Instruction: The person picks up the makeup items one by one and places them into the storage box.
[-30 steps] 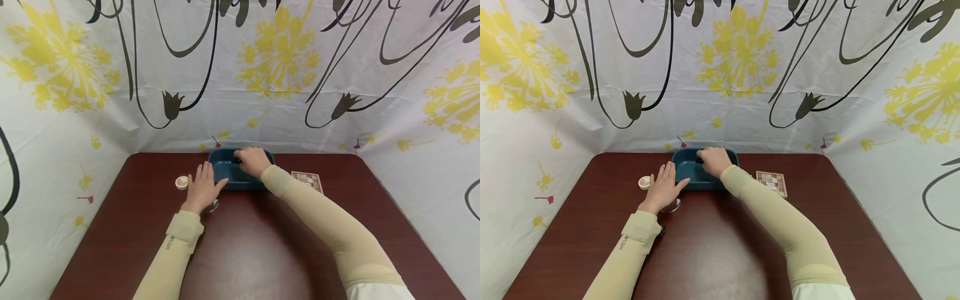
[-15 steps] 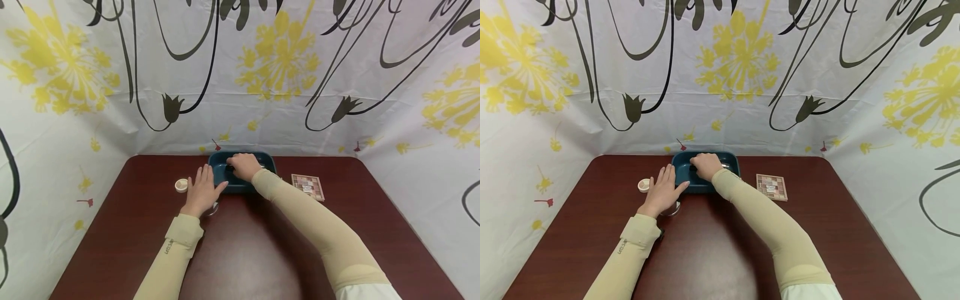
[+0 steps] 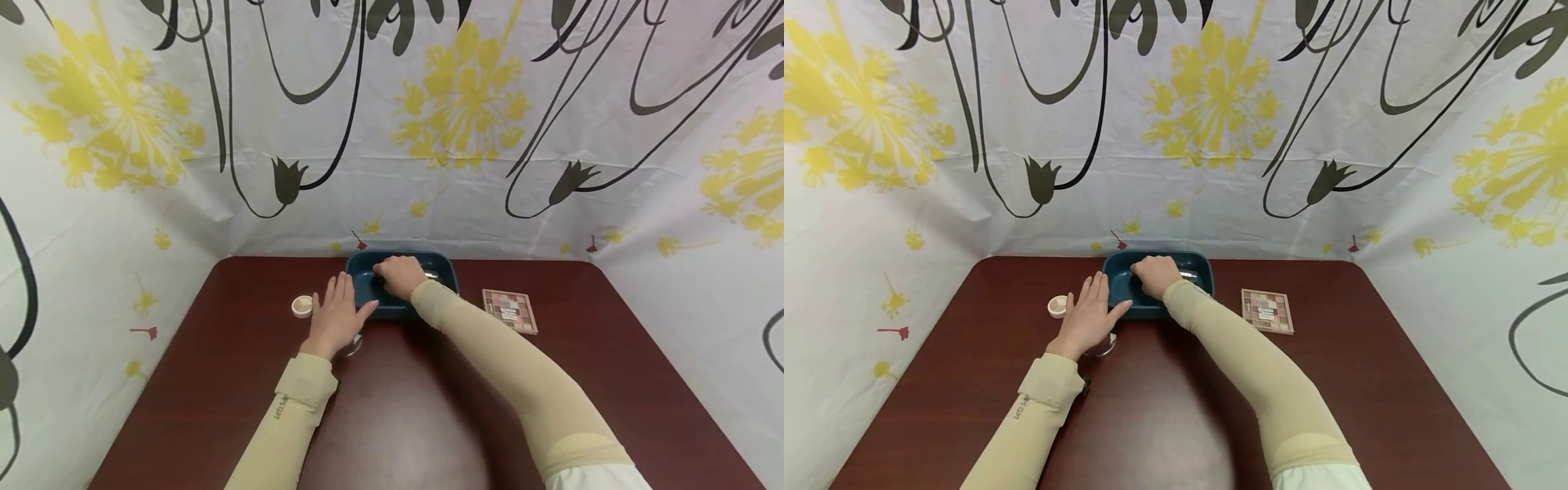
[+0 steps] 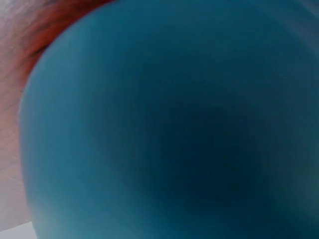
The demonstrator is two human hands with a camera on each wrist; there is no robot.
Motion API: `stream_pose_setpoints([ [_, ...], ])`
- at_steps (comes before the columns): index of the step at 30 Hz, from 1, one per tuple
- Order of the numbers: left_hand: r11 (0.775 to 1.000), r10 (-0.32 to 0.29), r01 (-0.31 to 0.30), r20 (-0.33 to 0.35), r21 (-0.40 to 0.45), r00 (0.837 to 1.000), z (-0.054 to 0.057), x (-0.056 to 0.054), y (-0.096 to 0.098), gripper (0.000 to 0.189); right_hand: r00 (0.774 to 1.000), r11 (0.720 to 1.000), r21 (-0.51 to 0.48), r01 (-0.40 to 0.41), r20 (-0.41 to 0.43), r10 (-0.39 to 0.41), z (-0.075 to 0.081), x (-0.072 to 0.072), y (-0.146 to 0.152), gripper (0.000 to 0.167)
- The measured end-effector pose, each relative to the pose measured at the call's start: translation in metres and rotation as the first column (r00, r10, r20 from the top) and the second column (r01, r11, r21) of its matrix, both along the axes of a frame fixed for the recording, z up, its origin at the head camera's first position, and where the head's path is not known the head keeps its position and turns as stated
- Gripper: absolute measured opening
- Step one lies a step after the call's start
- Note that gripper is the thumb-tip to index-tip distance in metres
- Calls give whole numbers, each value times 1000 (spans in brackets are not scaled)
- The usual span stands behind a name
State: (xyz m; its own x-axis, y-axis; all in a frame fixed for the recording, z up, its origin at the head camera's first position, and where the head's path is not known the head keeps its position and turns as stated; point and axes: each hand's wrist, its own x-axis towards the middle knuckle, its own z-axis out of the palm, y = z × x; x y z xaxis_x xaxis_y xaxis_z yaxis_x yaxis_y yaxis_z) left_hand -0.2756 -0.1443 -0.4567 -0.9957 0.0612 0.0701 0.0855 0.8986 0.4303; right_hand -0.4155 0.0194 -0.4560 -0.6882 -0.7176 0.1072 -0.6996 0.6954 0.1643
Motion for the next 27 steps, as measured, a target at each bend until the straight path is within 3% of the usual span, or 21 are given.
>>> stream_pose_setpoints([
  [7,1000,0,0,6,14,1000,-1,2,2,88,1000,1000,-15,10,-21,-10,-1,2,1,28],
  [15,1000,-1,1,8,9,1000,1,3,2,88,993,999,-32,40,-106,-43,-5,-1,-1,22],
  [27,1000,0,0,3,3,1000,1,3,1,88,990,994,-102,32,-131,-45,-8,-7,-8,14],
])
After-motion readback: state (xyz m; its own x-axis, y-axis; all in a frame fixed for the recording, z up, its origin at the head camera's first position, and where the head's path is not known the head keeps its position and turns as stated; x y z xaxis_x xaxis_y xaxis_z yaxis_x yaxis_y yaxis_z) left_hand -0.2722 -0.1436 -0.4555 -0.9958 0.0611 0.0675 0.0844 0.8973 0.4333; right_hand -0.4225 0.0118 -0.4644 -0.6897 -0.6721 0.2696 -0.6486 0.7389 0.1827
